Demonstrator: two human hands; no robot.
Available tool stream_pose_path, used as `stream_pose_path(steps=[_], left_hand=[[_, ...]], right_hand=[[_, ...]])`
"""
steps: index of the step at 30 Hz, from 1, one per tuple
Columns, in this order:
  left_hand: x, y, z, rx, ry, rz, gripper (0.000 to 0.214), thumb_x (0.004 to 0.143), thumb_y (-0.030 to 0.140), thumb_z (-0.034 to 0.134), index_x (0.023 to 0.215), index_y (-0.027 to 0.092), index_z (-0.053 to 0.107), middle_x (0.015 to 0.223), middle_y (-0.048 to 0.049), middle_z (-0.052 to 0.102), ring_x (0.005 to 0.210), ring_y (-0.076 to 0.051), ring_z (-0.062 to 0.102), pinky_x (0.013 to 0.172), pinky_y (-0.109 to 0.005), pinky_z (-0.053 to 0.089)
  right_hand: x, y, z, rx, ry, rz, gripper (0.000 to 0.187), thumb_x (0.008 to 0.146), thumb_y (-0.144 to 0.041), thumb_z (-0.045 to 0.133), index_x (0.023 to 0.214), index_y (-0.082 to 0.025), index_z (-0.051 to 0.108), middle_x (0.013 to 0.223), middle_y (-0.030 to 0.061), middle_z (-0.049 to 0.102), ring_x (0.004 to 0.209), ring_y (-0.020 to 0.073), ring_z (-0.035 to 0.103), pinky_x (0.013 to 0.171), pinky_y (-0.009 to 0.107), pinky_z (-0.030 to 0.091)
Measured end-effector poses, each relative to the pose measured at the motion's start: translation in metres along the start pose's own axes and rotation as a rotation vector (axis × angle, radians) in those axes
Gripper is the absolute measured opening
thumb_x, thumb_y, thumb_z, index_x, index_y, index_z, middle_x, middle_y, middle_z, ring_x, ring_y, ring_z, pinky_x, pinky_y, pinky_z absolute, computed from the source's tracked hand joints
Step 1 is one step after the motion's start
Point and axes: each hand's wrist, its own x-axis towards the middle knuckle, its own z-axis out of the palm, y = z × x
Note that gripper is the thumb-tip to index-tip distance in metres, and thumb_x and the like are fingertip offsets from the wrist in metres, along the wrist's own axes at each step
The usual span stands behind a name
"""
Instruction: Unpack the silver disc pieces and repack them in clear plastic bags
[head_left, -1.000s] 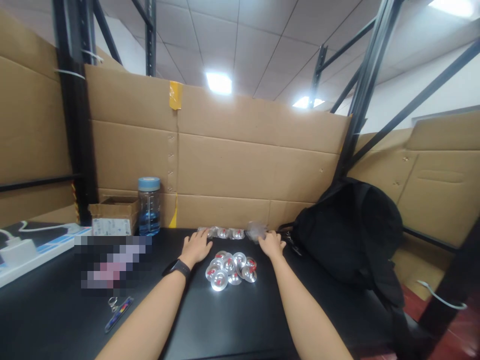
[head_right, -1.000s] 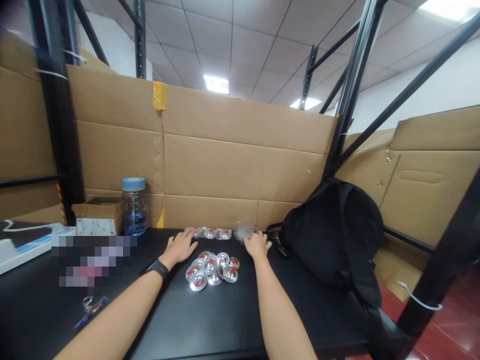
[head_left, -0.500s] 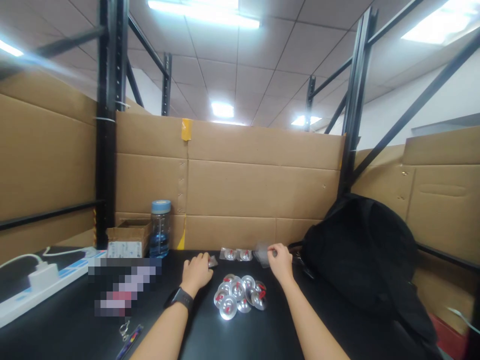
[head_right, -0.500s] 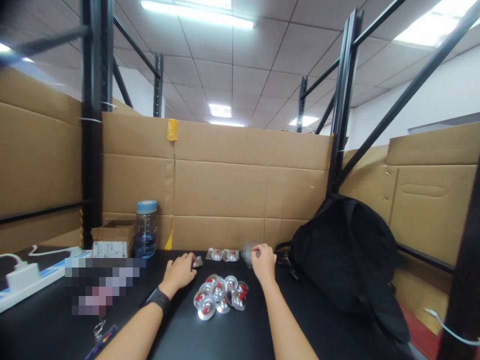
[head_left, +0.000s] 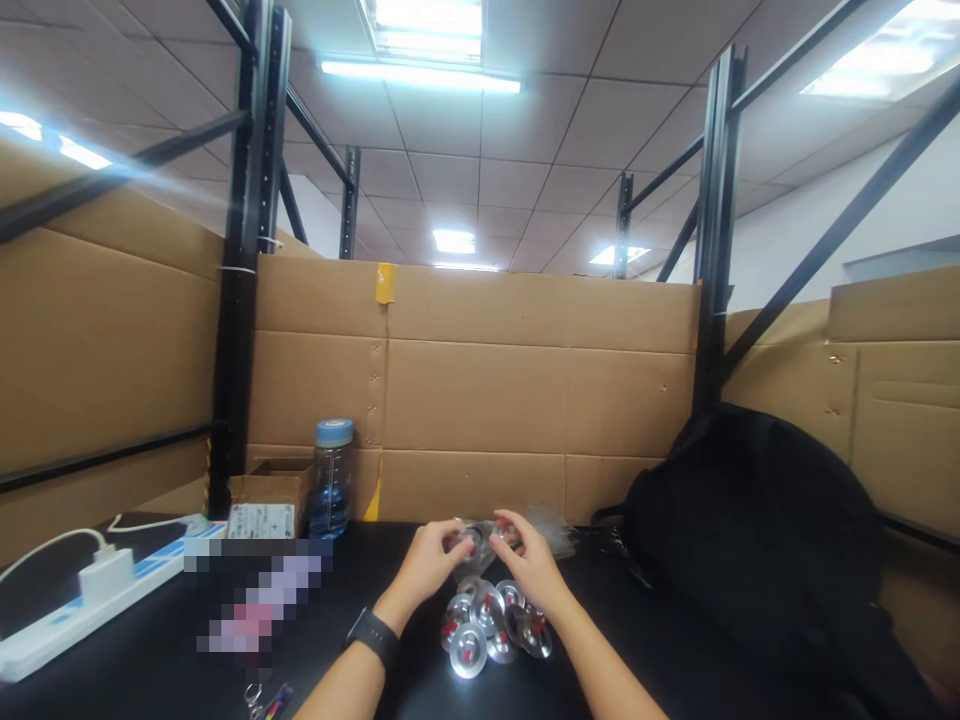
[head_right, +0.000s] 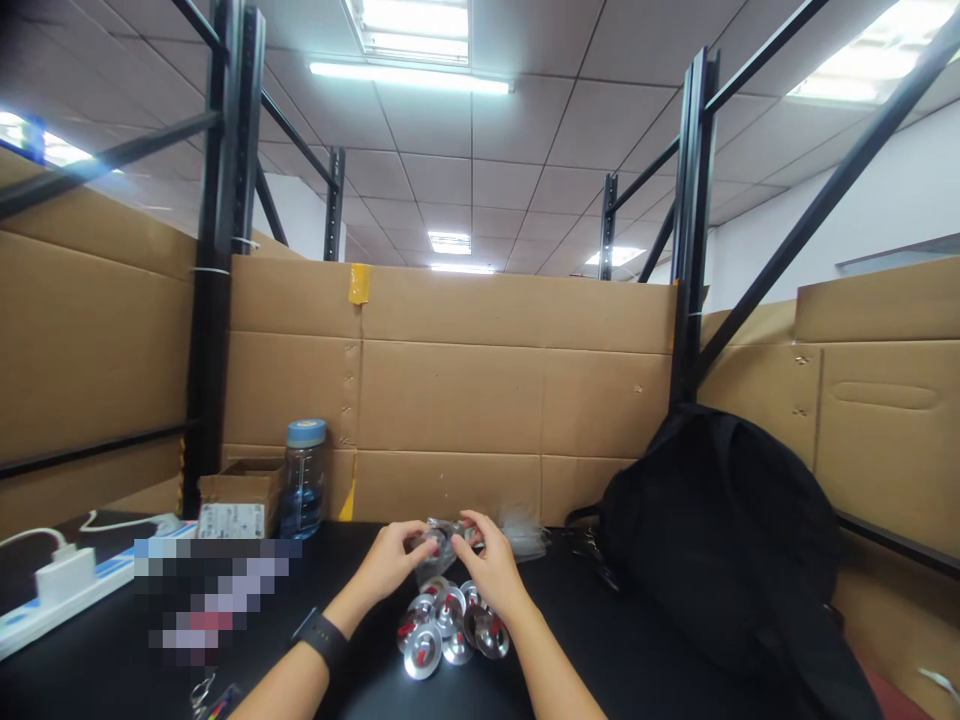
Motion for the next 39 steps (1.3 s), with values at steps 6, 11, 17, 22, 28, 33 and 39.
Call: stream_pose_path(steps=[6,11,17,22,28,33,39], left_hand=[[-0.001,0.006,0.020,-0.206,-0.070,0.009,0.037,0.081,0.040,0.068,0.108,0.015,0.071,0.073,-0.0034,0.071,0.068,-0.017,0.064,0.066,-0.026,0.047],[-0.002,-0.004,0.019,-0.356,-0.172,-0.041,0.065,0.067,0.034,0.083,0.124,0.016,0.058,0.078,-0.0021,0.070,0.065,-0.015,0.064,0.061,-0.024,0.047],[-0.004,-0.014,0.017,-0.241,-0.249,-0.081,0.071,0.058,0.018,0.083,0.125,0.016,0.059,0.077,-0.0023,0.071,0.070,-0.018,0.068,0.069,-0.027,0.052],[-0.004,-0.015,0.017,-0.206,-0.277,-0.093,0.048,0.064,0.026,0.080,0.108,0.013,0.068,0.083,-0.0068,0.074,0.074,-0.019,0.070,0.069,-0.028,0.052],[0.000,-0.009,0.016,-0.194,-0.121,-0.060,0.024,0.077,0.034,0.068,0.090,0.014,0.073,0.082,-0.0078,0.076,0.075,-0.020,0.070,0.071,-0.028,0.052],[0.003,-0.009,0.016,-0.257,0.005,-0.053,0.025,0.078,0.037,0.069,0.089,0.015,0.072,0.084,-0.0088,0.076,0.080,-0.022,0.071,0.077,-0.031,0.054],[0.005,-0.014,0.019,-0.352,0.043,-0.084,0.032,0.077,0.040,0.069,0.097,0.014,0.069,0.087,-0.0093,0.076,0.076,-0.021,0.072,0.075,-0.033,0.057]], right_hand=[[0.002,0.012,-0.003,0.208,-0.129,0.072,0.033,0.077,-0.048,0.074,0.088,-0.017,0.071,0.075,0.0049,0.070,0.066,0.0192,0.063,0.063,0.030,0.049],[0.005,0.010,-0.009,0.297,-0.090,0.139,0.042,0.070,-0.057,0.077,0.078,-0.017,0.070,0.067,0.0034,0.067,0.056,0.0170,0.058,0.057,0.030,0.046],[0.005,0.009,-0.011,0.242,-0.081,0.105,0.039,0.077,-0.055,0.073,0.076,-0.016,0.072,0.063,0.0021,0.066,0.054,0.0149,0.055,0.057,0.027,0.043],[0.005,0.007,-0.010,0.204,-0.068,0.093,0.036,0.079,-0.052,0.071,0.076,-0.016,0.072,0.066,0.0028,0.068,0.057,0.0154,0.057,0.058,0.027,0.044],[0.005,0.006,-0.010,0.259,0.036,0.061,0.038,0.075,-0.042,0.076,0.103,-0.018,0.069,0.090,0.0052,0.071,0.074,0.0175,0.065,0.072,0.030,0.051],[0.001,0.010,-0.006,0.310,-0.008,0.138,0.060,0.069,-0.027,0.079,0.123,-0.023,0.053,0.097,0.0028,0.069,0.069,0.0144,0.067,0.069,0.029,0.053],[0.002,0.014,-0.004,0.303,-0.024,0.119,0.044,0.073,-0.029,0.074,0.113,-0.021,0.058,0.082,0.0011,0.071,0.071,0.0176,0.069,0.073,0.032,0.054]])
